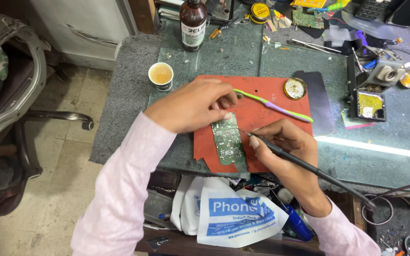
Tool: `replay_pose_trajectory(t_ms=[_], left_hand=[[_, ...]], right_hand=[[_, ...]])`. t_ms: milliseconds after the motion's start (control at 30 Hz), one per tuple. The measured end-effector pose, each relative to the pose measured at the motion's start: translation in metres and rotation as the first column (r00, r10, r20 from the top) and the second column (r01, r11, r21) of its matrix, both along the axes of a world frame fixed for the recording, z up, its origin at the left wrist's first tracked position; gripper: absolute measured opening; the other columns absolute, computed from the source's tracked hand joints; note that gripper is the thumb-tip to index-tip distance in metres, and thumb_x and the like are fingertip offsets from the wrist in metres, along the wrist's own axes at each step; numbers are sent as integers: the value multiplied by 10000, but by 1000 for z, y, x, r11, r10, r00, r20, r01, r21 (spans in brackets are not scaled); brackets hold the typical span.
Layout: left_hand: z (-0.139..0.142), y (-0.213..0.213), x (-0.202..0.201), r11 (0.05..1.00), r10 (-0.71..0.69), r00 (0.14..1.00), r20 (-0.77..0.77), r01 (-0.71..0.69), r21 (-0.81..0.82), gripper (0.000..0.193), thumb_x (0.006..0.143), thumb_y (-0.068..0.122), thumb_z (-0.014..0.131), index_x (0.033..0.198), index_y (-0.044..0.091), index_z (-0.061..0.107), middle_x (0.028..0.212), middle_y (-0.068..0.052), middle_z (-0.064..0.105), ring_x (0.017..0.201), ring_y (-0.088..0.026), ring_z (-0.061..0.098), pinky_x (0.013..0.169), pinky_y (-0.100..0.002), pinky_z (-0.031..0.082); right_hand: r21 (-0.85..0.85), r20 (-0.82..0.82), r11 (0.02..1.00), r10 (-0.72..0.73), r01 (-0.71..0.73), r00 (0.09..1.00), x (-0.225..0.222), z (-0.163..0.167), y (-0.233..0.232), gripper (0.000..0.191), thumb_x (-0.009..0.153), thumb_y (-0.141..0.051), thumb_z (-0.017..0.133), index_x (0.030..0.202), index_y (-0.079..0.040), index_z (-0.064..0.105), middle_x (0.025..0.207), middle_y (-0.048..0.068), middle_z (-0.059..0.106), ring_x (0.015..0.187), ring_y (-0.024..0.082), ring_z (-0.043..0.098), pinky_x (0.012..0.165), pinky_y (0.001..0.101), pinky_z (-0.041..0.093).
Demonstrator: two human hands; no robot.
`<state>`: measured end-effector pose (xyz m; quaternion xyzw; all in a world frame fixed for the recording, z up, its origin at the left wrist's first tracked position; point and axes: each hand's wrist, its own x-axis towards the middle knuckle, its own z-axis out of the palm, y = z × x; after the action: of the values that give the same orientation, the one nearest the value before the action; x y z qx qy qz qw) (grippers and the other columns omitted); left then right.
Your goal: The person uses tweezers to scrape and clean a small green circuit board, then uses a soldering iron to apply heat to specific points on the board. The board is held and repositioned throughout the process.
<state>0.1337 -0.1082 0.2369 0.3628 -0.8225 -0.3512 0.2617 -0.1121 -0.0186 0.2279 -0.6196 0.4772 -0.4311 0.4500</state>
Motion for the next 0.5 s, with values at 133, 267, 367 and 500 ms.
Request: replay_pose_trajectory(t_ms=[133,267,367,500], left_hand=[[0,-30,-6,993,-90,973,212,72,92,351,749,185,821,1024,61,642,932,-64,706,857,-222,714,730,-379,560],[-2,-46,-11,984,-169,954,248,149,97,451,689,187,862,1023,75,581,872,-66,670,823,-261,686,678,-412,529],[-6,-50,-13,987,-156,953,261,139,80,466,671,171,862,1004,84,547,883,-58,667,847,-275,683,687,-430,521],[-10,-49,-10,989,-146,968,205,145,19,467,653,153,871,961,83,526,928,-58,661,903,-300,673,708,-449,509]], right_hand=[[23,-26,999,34,-34,999,10,-6,-7,58,915,0,697,945,29,657,848,45,717,750,48,641,648,206,501],[57,-85,997,49,-44,995,10,-9,-11,38,930,-2,674,933,23,647,799,41,696,687,38,615,583,200,466],[40,-103,998,49,-45,993,11,-9,-13,52,928,-6,669,951,26,635,820,38,691,696,31,610,594,196,478],[-5,-177,1000,21,-22,984,17,-7,-12,55,919,4,692,961,31,669,851,67,735,685,43,650,600,201,518]])
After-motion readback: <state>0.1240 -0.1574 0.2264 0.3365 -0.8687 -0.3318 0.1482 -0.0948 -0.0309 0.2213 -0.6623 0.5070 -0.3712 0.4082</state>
